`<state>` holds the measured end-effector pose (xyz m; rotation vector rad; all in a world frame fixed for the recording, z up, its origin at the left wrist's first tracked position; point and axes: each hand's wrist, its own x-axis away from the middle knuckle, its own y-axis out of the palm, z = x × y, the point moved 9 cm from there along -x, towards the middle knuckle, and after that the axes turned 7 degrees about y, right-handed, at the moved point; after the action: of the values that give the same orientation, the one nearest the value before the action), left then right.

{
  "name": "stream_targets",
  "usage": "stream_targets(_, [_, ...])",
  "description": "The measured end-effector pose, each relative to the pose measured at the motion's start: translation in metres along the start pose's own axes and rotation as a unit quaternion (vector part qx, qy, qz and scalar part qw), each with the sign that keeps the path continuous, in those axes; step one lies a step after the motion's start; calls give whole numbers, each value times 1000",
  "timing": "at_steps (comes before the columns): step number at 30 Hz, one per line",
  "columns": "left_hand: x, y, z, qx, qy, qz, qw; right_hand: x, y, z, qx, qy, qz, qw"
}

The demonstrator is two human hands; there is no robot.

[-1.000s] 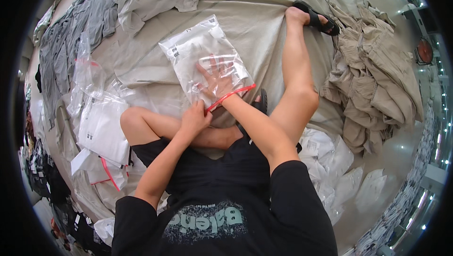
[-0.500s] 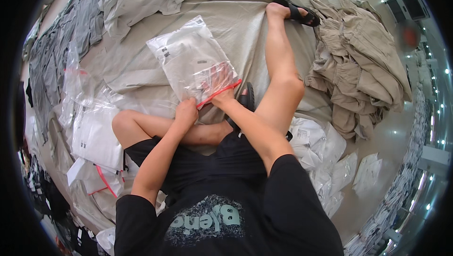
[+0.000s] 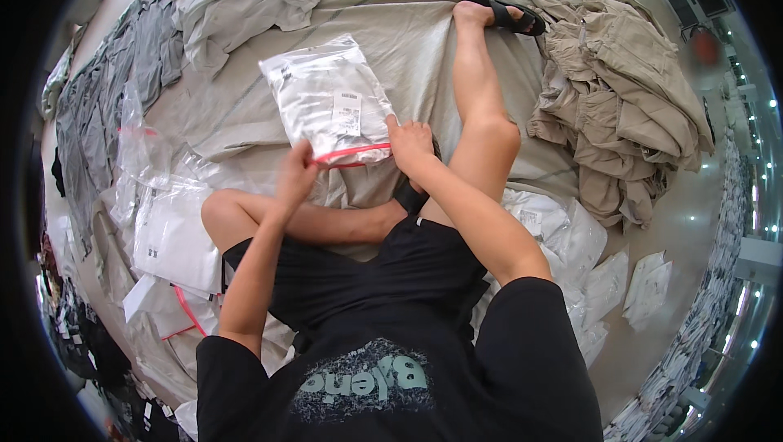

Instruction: The person sits on the floor and folds white shirts by hand. They place each folded shirt into a clear plastic bag and seal it, repeating the process for multiple items.

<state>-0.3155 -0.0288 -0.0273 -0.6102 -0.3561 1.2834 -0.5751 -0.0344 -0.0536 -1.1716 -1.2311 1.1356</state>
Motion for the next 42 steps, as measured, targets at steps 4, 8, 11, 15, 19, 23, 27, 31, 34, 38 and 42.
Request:
stream_targets(4, [-39, -90, 37, 25, 30, 64, 997, 23, -29, -12, -233, -49, 71, 969])
stream_targets(8, [-67, -134, 48, 98, -28, 70, 992, 35, -79, -20, -334, -73, 153, 927])
stream_targets(11, [-84, -187, 75, 83, 40, 154, 984, 28, -133, -15, -369, -66, 250, 893])
stream_targets(15, [-98, -233, 81, 215, 12, 168, 962, 11, -205, -7, -425, -83, 298, 851])
stream_targets(19, [-98, -251, 88, 147, -13, 75, 986, -8, -214, -12, -410, -120, 251, 869])
stream_targets(23, [-64, -268, 94, 153, -34, 69, 985, 15, -250, -14, -444, -162, 224, 852])
stream_targets(27, [-46, -260, 90, 82, -33, 62, 994, 0, -232, -11, -487, -115, 185, 846])
stream_targets(31, [-51, -264, 86, -100, 50, 76, 991, -8, -210, -20, -661, -45, 26, 748])
stream_targets(34, [-45, -222, 182, -237, 225, 169, 930, -9, -199, -10, -700, -42, 28, 712])
stream_targets(38, [-52, -117, 256, -229, 350, 34, 908, 2, -191, -9, -719, -38, -12, 694])
stream_targets(42, [-63, -53, 260, -276, 344, -41, 896, 16, -185, -5, -720, -9, 23, 694])
